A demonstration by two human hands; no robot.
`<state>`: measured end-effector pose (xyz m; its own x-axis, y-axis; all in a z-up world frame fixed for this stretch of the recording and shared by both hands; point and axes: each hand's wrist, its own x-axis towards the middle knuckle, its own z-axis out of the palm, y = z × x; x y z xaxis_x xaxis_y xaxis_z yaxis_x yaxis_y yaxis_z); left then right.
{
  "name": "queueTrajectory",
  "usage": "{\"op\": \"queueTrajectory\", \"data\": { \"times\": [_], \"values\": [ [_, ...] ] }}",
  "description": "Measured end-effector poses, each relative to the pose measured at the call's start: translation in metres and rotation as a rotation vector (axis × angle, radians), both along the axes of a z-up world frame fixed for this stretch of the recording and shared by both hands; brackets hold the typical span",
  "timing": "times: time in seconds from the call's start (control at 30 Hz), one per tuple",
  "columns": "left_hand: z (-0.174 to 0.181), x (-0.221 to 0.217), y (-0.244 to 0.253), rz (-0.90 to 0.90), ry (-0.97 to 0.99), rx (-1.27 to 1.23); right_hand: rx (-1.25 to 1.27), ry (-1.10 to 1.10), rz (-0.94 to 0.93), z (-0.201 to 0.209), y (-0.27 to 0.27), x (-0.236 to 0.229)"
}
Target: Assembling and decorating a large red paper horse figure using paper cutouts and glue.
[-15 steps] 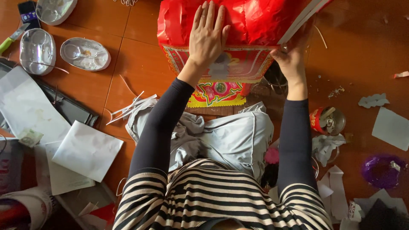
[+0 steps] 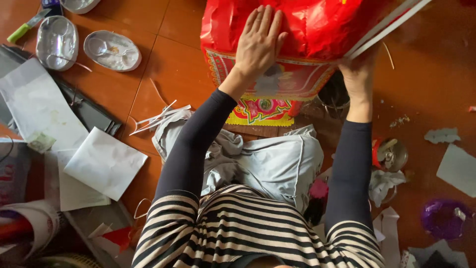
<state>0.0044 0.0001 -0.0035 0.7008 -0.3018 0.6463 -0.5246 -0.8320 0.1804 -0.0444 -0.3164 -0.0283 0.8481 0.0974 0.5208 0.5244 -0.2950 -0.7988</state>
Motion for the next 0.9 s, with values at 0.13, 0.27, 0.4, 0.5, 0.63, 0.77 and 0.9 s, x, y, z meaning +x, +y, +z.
{"op": "queueTrajectory", "data": {
  "times": [0.13,0.27,0.4,0.5,0.63,0.77,0.9],
  "values": [
    [0.002,0.000,-0.003,-0.018,-0.014,0.010,0.004,-0.063,-0.040,0.005,-0.002,-0.008],
    [0.019,-0.005,0.000,-0.026,-0.020,0.082,0.147,-0.061,-0.155,0.011,0.009,-0.031],
    [0.031,0.005,0.031,-0.141,0.081,0.048,0.157,-0.031,-0.502,0.000,0.050,-0.077],
    [0.044,-0.002,0.075,-0.217,0.093,-0.057,-0.127,-0.213,-0.653,0.007,0.087,-0.108],
    [0.031,-0.003,0.151,-0.281,0.247,-0.260,-0.503,-0.374,-0.381,0.038,0.142,-0.116],
    [0.010,-0.002,0.183,-0.326,0.412,-0.254,-0.667,-0.397,-0.274,0.036,0.173,-0.102],
    [0.003,0.001,0.186,-0.293,0.462,-0.226,-0.769,-0.399,-0.347,0.033,0.175,-0.093]
  ]
}}
